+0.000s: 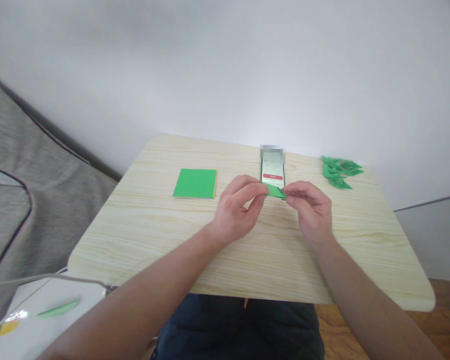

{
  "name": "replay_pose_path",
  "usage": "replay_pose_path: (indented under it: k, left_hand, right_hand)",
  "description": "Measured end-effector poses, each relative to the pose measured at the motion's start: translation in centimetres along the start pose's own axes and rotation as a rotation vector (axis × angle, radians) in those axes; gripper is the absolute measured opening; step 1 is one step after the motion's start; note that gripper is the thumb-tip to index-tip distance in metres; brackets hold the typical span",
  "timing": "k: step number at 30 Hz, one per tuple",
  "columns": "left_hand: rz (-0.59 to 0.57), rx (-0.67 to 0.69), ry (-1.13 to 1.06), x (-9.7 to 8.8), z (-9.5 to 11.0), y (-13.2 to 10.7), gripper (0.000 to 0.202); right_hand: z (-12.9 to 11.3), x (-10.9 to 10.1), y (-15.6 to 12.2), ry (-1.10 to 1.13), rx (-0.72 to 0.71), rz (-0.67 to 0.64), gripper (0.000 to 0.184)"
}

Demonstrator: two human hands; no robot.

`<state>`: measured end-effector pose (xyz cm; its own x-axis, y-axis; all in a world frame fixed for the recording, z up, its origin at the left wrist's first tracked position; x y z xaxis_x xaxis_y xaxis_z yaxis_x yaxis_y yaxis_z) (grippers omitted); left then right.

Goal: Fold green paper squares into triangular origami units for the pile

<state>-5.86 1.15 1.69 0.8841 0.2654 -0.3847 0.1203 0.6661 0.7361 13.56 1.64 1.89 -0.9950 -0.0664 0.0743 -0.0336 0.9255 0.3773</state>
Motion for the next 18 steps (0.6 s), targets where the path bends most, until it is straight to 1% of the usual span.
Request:
replay_pose_path:
  k: [2, 6, 10, 12, 14, 16, 18]
  left_hand:
    - [0.003, 0.002, 0.003, 0.0, 0.0, 0.0, 0.016]
    - [0.004, -0.007, -0.016, 0.0, 0.0, 0.0, 0.016]
    - [0.013, -0.071, -0.080, 0.0, -0.1, 0.1, 0.016]
    - [0.025, -0.133, -0.125, 0.2, -0.3, 0.0, 0.014]
    - [0.031, -0.209, -0.172, 0.3, -0.6, -0.1, 0.013]
    - [0.026, -0.283, -0.221, 0.6, -0.8, -0.2, 0.010]
    - [0.017, -0.331, -0.255, 0.8, -1.0, -0.2, 0.008]
  right_hand:
    - [-0.2, 0.1, 0.0, -0.019, -0.018, -0.019, 0.017]
    - [-0.5, 0.2, 0.2, -0.032, -0.057, -0.049, 0.017]
    - [0.0, 0.1, 0.3, 0.003, -0.034, -0.052, 0.022]
    - [0.4, 0.1, 0.3, 0.023, 0.018, -0.069, 0.026]
    - [1.0, 0.0, 0.3, 0.063, 0.107, -0.098, 0.031]
    - [1.4, 0.0, 0.3, 0.134, 0.203, -0.124, 0.033]
    - [1.6, 0.0, 0.3, 0.208, 0.267, -0.133, 0.033]
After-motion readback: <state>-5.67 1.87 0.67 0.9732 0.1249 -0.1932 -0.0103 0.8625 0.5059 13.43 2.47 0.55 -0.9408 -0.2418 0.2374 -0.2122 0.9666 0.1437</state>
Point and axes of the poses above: each hand's wrist, its own y-axis towards the middle knuckle, its own x-axis out of the palm, z = x × y, the point moved 2 cm from there along y, towards the middle knuckle, and after that the axes turned 8 degrees about y, right-handed, at the moved point
